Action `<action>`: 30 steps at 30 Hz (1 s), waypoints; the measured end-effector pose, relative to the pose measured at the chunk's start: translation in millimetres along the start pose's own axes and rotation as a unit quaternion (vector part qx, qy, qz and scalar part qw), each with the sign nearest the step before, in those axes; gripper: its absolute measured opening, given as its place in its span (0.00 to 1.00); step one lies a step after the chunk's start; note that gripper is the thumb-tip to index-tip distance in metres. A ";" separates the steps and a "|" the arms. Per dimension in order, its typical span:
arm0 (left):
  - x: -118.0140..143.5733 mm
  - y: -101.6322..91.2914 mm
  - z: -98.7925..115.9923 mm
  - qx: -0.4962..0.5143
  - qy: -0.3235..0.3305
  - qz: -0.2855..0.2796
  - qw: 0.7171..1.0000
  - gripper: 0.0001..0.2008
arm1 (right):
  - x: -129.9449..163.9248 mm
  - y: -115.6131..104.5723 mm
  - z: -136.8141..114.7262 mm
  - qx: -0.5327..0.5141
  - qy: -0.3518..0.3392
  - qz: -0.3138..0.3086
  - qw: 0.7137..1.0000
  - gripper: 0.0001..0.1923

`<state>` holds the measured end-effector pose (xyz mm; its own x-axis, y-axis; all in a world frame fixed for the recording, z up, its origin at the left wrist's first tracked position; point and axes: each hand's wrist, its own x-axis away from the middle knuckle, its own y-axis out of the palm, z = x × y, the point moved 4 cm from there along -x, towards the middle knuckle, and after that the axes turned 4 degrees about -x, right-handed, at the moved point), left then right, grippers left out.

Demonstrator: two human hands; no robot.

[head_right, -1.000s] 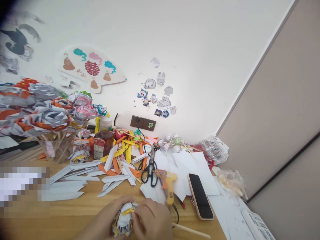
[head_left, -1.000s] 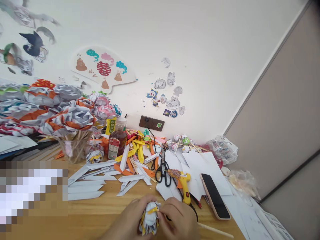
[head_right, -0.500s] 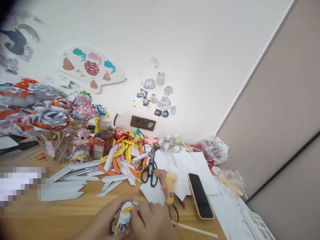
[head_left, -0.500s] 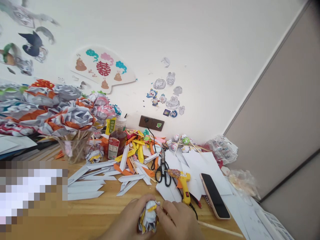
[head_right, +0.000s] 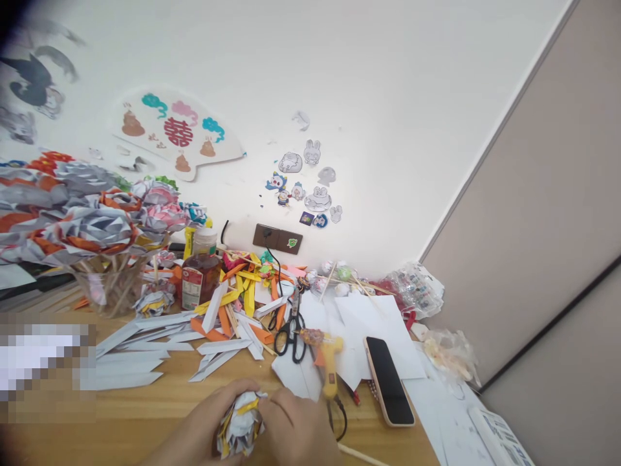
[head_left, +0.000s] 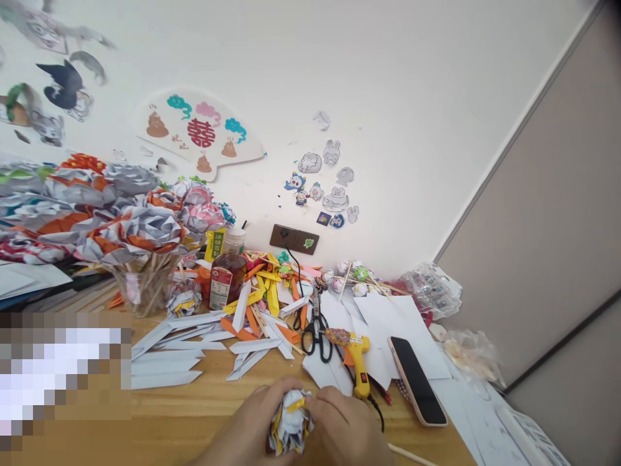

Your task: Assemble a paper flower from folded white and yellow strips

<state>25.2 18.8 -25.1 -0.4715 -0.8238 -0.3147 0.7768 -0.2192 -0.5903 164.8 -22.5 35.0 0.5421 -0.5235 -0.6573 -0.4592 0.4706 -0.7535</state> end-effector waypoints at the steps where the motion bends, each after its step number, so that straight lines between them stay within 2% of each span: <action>1: 0.0 0.2 -0.6 0.000 -0.001 0.000 1.000 0.31 | 0.9 1.3 2.2 -0.037 0.023 -0.013 0.999 0.22; 4: -0.1 0.2 -0.8 -0.002 -0.008 -0.005 1.000 0.31 | 3.1 3.7 6.4 -0.091 0.054 -0.024 0.994 0.20; 9: 0.5 -1.8 3.7 -0.004 -0.006 -0.013 1.000 0.30 | 3.6 3.9 8.1 -0.114 0.069 0.009 0.991 0.20; 13: 0.2 -2.2 5.8 -0.016 -0.002 -0.018 1.000 0.31 | 5.0 4.4 9.7 -0.141 0.124 0.003 0.982 0.15; 18: -0.2 -3.7 9.4 -0.013 -0.003 -0.017 1.000 0.30 | 10.0 6.9 15.1 -0.155 0.177 -0.018 0.972 0.09; 23: 0.8 -2.9 8.0 -0.016 0.014 -0.003 1.000 0.29 | 13.5 9.8 18.1 -0.167 0.189 -0.031 0.967 0.09; 30: 1.4 -1.4 7.0 -0.018 0.020 -0.017 0.999 0.32 | 18.3 12.3 23.7 -0.166 0.254 -0.043 0.952 0.06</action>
<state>26.4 14.3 -19.5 -0.5148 -0.7944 -0.3224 0.7446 -0.2279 -0.6274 185.8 -9.4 14.0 0.2149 -0.8657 -0.4520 -0.6715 0.2051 -0.7121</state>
